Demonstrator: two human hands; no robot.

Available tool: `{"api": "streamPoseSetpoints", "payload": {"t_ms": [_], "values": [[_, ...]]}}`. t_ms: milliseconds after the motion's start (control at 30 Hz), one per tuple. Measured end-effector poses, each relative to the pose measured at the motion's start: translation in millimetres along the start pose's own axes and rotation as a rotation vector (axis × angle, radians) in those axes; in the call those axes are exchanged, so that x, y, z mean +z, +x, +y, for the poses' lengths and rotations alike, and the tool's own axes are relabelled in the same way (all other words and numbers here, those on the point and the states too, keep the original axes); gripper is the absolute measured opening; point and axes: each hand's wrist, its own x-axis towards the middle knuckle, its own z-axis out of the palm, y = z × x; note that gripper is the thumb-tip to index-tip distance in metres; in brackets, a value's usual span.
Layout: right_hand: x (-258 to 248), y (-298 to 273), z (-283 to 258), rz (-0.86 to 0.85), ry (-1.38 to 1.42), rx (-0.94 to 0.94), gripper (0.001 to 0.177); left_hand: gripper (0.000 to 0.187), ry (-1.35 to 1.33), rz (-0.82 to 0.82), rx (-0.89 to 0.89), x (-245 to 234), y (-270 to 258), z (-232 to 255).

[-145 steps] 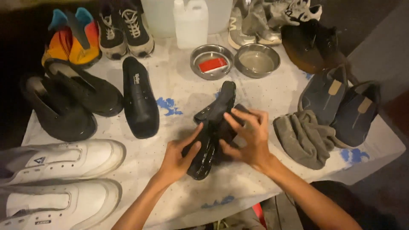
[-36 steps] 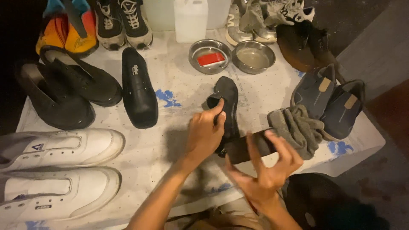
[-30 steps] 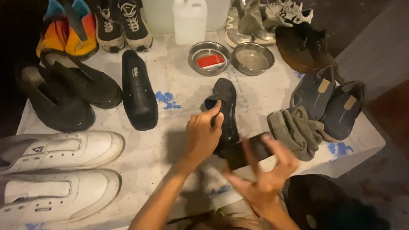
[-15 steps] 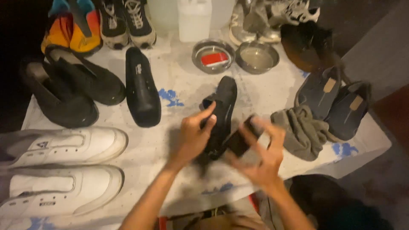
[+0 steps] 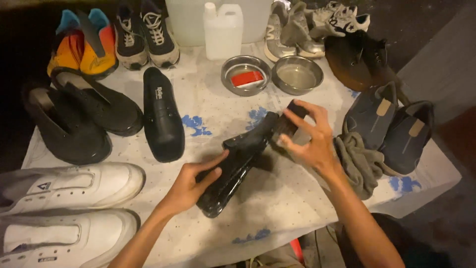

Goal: The person cleans a black leather shoe using a small brush and a cloth. They scrub the shoe's surface with the brush, wipe it with the cloth, and then dip a red sponge into a bowl of liquid to continue cleaning the shoe.

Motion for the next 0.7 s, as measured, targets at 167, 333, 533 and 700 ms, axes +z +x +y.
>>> {"api": "streamPoseSetpoints", "payload": {"t_ms": [167, 333, 533, 700], "values": [[0.0, 7.4, 30.4, -0.031, 0.081, 0.001, 0.048, 0.045, 0.165, -0.088, 0.027, 0.6, -9.7, -22.7], [-0.6, 4.3, 20.8, -0.108, 0.347, 0.096, 0.056, 0.044, 0.120, -0.077, 0.046, 0.9, -7.3, -22.9], [2.2, 3.5, 35.6, -0.131, 0.445, 0.177, 0.049, 0.050, 0.059, -0.026, 0.018, 7.1, -3.2, -11.8], [5.4, -4.5, 43.3, -0.017, 0.166, -0.008, 0.050, 0.047, 0.023, 0.002, -0.026, 7.8, -3.7, -13.0]]}}
